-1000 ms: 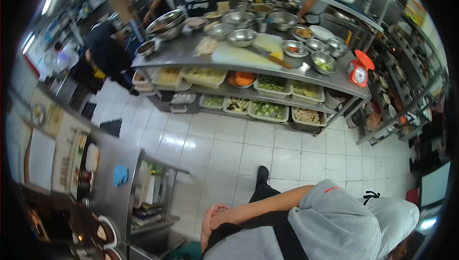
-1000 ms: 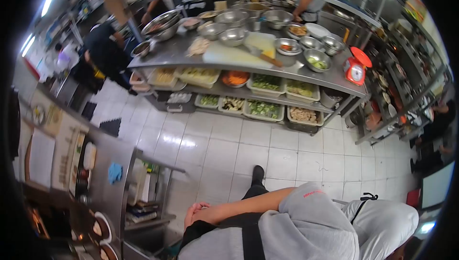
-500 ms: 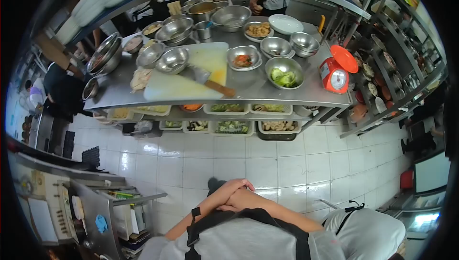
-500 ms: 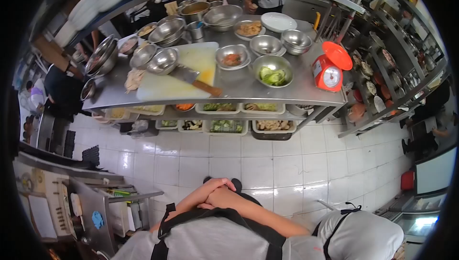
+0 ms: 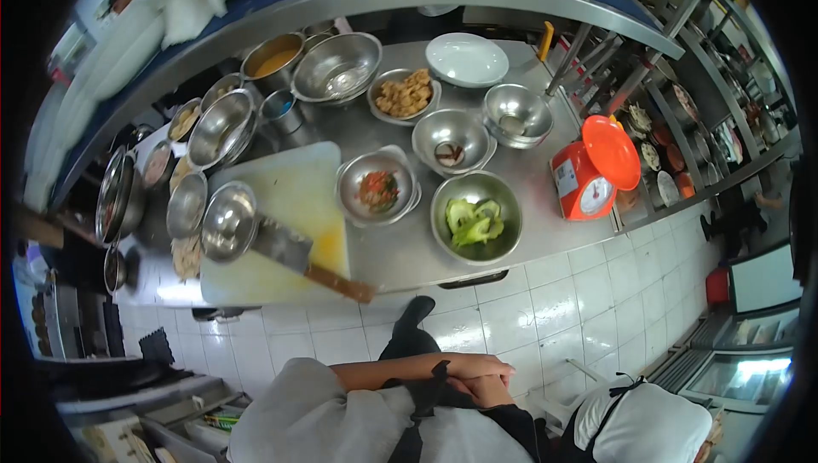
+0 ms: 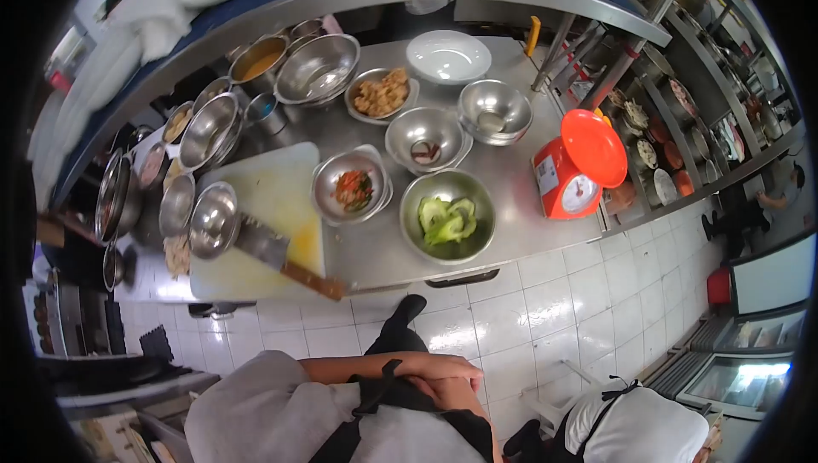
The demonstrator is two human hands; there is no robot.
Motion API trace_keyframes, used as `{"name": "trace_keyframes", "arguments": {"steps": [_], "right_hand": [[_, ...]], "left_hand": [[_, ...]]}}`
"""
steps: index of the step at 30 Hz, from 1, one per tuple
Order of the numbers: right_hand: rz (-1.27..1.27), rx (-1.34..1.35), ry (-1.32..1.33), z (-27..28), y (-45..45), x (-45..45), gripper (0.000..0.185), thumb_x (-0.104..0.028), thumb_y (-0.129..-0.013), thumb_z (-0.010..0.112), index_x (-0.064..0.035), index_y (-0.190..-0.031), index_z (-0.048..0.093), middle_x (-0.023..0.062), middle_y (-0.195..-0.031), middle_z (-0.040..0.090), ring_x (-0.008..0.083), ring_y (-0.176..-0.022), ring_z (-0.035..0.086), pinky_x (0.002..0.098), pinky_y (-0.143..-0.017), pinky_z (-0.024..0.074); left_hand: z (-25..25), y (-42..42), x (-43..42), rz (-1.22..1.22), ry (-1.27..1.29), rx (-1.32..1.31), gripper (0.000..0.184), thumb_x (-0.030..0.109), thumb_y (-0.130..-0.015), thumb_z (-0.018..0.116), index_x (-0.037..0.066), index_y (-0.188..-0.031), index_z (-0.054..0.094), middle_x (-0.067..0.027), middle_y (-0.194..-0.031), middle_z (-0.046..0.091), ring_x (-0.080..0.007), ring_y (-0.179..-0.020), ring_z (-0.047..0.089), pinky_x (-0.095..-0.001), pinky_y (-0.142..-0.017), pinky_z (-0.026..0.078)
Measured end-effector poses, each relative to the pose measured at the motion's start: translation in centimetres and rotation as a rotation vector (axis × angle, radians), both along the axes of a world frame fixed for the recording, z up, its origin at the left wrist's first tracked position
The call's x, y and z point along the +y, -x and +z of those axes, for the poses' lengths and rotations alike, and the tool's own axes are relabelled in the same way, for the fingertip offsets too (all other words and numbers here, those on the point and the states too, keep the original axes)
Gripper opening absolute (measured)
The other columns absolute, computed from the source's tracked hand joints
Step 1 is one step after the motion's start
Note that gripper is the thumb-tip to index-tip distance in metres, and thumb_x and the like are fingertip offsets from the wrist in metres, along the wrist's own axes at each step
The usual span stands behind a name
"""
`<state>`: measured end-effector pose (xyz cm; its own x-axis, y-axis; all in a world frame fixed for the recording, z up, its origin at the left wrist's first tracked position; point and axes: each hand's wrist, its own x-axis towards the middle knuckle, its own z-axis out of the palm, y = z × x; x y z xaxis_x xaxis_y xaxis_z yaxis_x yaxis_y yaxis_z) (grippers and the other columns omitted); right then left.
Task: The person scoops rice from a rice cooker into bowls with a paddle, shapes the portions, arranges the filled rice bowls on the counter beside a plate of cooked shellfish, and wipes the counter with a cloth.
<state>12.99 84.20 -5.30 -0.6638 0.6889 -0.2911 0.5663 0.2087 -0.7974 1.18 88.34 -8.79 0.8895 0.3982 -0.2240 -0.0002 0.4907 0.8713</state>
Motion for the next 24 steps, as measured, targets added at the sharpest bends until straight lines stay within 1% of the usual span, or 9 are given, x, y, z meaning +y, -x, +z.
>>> {"name": "trace_keyframes", "arguments": {"steps": [7, 10, 13, 16, 18, 19, 21, 23, 24], "right_hand": [[-0.288, -0.117, -0.009, 1.2, 0.2, 2.1, 0.023, -0.023, -0.086, 0.063, -0.0092, -0.103, 0.069, 0.0134, -0.093, 0.068, 0.0327, -0.088, 0.064, 0.0393, -0.078, 0.049], [-0.368, -0.144, -0.026, 1.7, -0.3, 1.8, 0.023, -0.022, -0.086, 0.063, -0.0096, -0.104, 0.069, 0.0132, -0.094, 0.068, 0.0326, -0.088, 0.064, 0.0388, -0.078, 0.0491], [-0.433, -0.166, -0.053, 2.1, -1.3, 1.4, 0.023, -0.021, -0.085, 0.064, -0.01, -0.105, 0.069, 0.013, -0.094, 0.068, 0.0325, -0.088, 0.064, 0.0382, -0.078, 0.0493], [-0.468, -0.171, -0.067, 2.3, -2.7, 0.0, 0.024, -0.02, -0.085, 0.064, -0.0104, -0.106, 0.069, 0.0128, -0.095, 0.068, 0.0325, -0.088, 0.064, 0.0377, -0.078, 0.0494], [-0.469, -0.148, -0.05, 2.0, -3.7, -1.9, 0.024, -0.019, -0.085, 0.064, -0.0107, -0.107, 0.069, 0.0126, -0.095, 0.068, 0.0324, -0.088, 0.064, 0.0373, -0.079, 0.0495], [-0.466, -0.117, -0.023, 1.7, -4.1, -2.7, 0.025, -0.02, -0.086, 0.063, -0.0097, -0.108, 0.068, 0.0141, -0.095, 0.068, 0.0337, -0.089, 0.063, 0.0394, -0.078, 0.0493], [-0.46, -0.055, 0.025, 1.0, -4.6, -4.0, 0.026, -0.022, -0.088, 0.061, -0.0079, -0.11, 0.065, 0.0172, -0.093, 0.067, 0.0362, -0.09, 0.062, 0.0435, -0.077, 0.0489], [-0.447, -0.018, 0.072, 1.7, -4.8, -4.4, 0.027, -0.023, -0.088, 0.061, -0.0084, -0.111, 0.065, 0.0165, -0.094, 0.067, 0.036, -0.09, 0.062, 0.0429, -0.077, 0.0491], [-0.438, -0.004, 0.098, 2.1, -4.9, -4.5, 0.027, -0.023, -0.088, 0.061, -0.0086, -0.111, 0.065, 0.0162, -0.095, 0.067, 0.0359, -0.091, 0.062, 0.0426, -0.077, 0.0491]], "left_hand": [[-1.4, -0.4, 4.6, -0.276, 0.257, 0.113, 0.049, 0.047, -0.091, 0.043, 0.003, -0.093, 0.065, -0.009, -0.091, 0.065, -0.0178, -0.081, 0.059, -0.0351, -0.075, 0.047], [-1.0, -1.5, 5.1, -0.347, 0.093, 0.052, 0.05, 0.045, -0.095, 0.04, 0.001, -0.095, 0.064, -0.0106, -0.093, 0.064, -0.0193, -0.088, 0.057, -0.0343, -0.085, 0.042], [1.4, -3.0, 5.4, -0.406, 0.133, 0.095, 0.044, 0.041, -0.094, 0.041, 0.003, -0.097, 0.064, -0.011, -0.095, 0.065, -0.0209, -0.09, 0.058, -0.0355, -0.084, 0.043], [-1.3, -5.2, 3.2, -0.099, -0.333, 0.086, 0.036, 0.035, -0.093, 0.043, 0.007, -0.101, 0.063, -0.0122, -0.094, 0.066, -0.0245, -0.086, 0.061, -0.0381, -0.079, 0.045], [5.0, -3.6, 6.1, -0.102, -0.556, 0.292, 0.024, 0.029, -0.091, 0.052, 0.012, -0.103, 0.064, -0.0106, -0.086, 0.067, -0.0262, -0.08, 0.064, -0.0367, -0.075, 0.05], [5.9, -2.8, 7.0, 0.176, -0.657, 0.255, 0.018, 0.026, -0.087, 0.059, 0.013, -0.099, 0.064, -0.0079, -0.085, 0.065, -0.0218, -0.075, 0.062, -0.0356, -0.067, 0.048], [7.6, 0.9, 11.2, 0.625, -0.711, 0.269, 0.014, 0.018, -0.085, 0.063, 0.013, -0.097, 0.066, -0.0043, -0.085, 0.065, -0.0165, -0.074, 0.061, -0.0325, -0.068, 0.048], [10.7, 7.1, 16.0, 1.045, -0.861, 0.473, 0.014, 0.012, -0.085, 0.063, 0.011, -0.099, 0.066, -0.0024, -0.082, 0.065, -0.014, -0.07, 0.06, -0.0293, -0.066, 0.048], [11.9, 10.5, 17.7, 1.22, -0.786, 0.682, 0.015, 0.01, -0.085, 0.062, 0.012, -0.099, 0.066, -0.0021, -0.082, 0.066, -0.0125, -0.069, 0.06, -0.0281, -0.066, 0.048]]}}
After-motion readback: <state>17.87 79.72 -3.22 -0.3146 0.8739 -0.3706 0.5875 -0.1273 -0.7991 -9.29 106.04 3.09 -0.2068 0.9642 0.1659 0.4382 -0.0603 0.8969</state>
